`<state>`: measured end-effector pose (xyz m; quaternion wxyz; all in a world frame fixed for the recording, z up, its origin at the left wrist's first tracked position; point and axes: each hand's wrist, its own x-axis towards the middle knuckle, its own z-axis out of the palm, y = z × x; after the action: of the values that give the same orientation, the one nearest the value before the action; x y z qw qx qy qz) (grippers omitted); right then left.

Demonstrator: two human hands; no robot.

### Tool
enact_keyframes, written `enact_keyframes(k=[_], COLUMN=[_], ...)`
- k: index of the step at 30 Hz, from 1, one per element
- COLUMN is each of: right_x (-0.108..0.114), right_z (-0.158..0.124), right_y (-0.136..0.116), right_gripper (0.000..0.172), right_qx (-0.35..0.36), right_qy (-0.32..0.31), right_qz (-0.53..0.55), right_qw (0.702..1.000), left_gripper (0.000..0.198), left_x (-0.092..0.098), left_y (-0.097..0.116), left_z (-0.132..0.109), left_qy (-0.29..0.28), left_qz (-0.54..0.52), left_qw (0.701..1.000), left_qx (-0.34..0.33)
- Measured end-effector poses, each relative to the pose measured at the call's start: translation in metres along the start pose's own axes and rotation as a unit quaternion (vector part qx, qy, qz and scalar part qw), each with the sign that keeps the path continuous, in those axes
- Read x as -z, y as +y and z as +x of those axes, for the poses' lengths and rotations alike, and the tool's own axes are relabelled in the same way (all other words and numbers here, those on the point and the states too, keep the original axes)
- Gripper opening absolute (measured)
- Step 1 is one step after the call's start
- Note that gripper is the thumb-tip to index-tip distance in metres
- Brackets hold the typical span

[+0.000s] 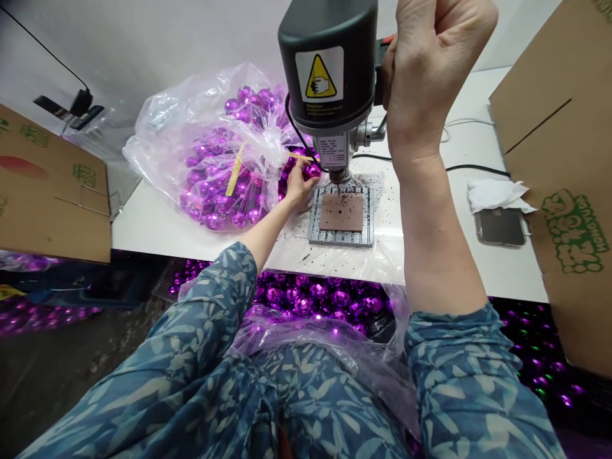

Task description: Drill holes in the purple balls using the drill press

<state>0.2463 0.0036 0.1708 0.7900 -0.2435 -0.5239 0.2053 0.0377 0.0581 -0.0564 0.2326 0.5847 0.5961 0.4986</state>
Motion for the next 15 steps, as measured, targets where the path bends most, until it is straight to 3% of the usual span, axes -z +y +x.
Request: enact_keyframes(k=[4, 8, 11, 15], right_x=[-0.002, -0.001, 0.001, 0.002], right_z=[0.002, 0.006, 0.009, 0.012], right_y=[0.001, 0.009, 0.015, 0.019], right_gripper=[0.061, 0.056, 0.05, 0.047], right_qx=[-0.011, 0.002, 0.005, 0.004], right_qy=[0.01, 0.017, 0.015, 0.002], right_qz=[-0.011, -0.022, -0.035, -0.051], right_qw=[1.0, 1.0, 0.999, 0.999], left_gripper=[0.036, 0.036, 0.047, 0.047], left_x=[0.004, 0.024, 0.037, 0.034], left_y=[0.005, 0.012, 0.019, 0.023], left_z=[-0.008, -0.027, -0.047, -0.073], left_qy=[0.022, -0.049, -0.113, -0.131], left_qz=[-0.153, -0.275, -0.291, -0.283], left_qw=[0.987, 0.949, 0.939, 0.942], left_qx=[0.053, 0.145, 0.146, 0.128])
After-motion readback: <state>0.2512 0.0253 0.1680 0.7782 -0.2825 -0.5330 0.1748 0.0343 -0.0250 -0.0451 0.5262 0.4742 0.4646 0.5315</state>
